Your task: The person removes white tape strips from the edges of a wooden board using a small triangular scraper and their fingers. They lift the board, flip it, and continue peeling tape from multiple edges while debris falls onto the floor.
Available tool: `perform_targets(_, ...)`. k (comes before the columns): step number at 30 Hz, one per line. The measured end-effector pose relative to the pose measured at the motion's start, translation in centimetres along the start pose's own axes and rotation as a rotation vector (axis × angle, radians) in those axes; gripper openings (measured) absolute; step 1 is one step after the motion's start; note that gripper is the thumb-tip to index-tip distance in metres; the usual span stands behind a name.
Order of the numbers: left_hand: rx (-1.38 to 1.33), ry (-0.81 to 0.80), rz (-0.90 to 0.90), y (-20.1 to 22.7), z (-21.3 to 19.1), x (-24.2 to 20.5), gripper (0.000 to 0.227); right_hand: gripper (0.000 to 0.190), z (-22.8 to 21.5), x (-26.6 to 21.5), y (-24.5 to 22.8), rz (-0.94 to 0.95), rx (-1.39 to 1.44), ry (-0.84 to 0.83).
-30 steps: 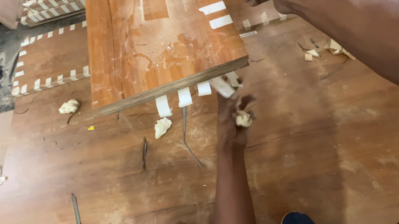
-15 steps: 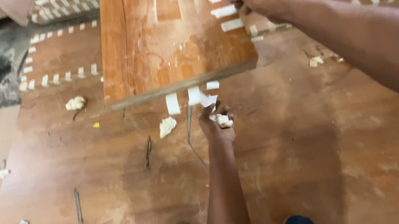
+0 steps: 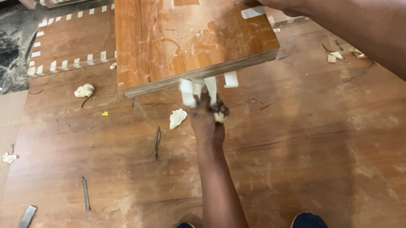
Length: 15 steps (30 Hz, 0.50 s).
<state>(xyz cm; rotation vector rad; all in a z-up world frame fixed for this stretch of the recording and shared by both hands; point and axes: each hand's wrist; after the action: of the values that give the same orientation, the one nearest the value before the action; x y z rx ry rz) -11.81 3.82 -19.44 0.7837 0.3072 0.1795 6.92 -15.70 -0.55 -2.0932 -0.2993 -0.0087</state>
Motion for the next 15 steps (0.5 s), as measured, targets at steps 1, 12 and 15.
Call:
perform_targets(1, 0.05, 0.046, -0.003, -0.8, -0.3, 0.1, 0.04, 0.01, 0.0, 0.2, -0.1, 0.018, 0.006, 0.003)
perform_targets(12, -0.377, -0.392, -0.002, 3.0, -1.3, -2.6, 0.086, 0.013, 0.5, 0.8, 0.9, 0.029, 0.07, -0.04)
perform_targets(15, -0.109, -0.318, 0.006, 4.6, -1.0, -1.3, 0.066, 0.011, 0.9, 0.9, 1.0, 0.043, 0.042, -0.049)
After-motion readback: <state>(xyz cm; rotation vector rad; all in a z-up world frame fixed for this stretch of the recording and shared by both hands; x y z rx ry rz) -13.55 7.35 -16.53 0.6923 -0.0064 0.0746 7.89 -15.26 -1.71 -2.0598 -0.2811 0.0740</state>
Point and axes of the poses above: each hand's wrist, its own x-axis towards the middle knuckle, its own z-axis out of the palm, y = z × x, and after that the axes turned 4 degrees about y, right-handed
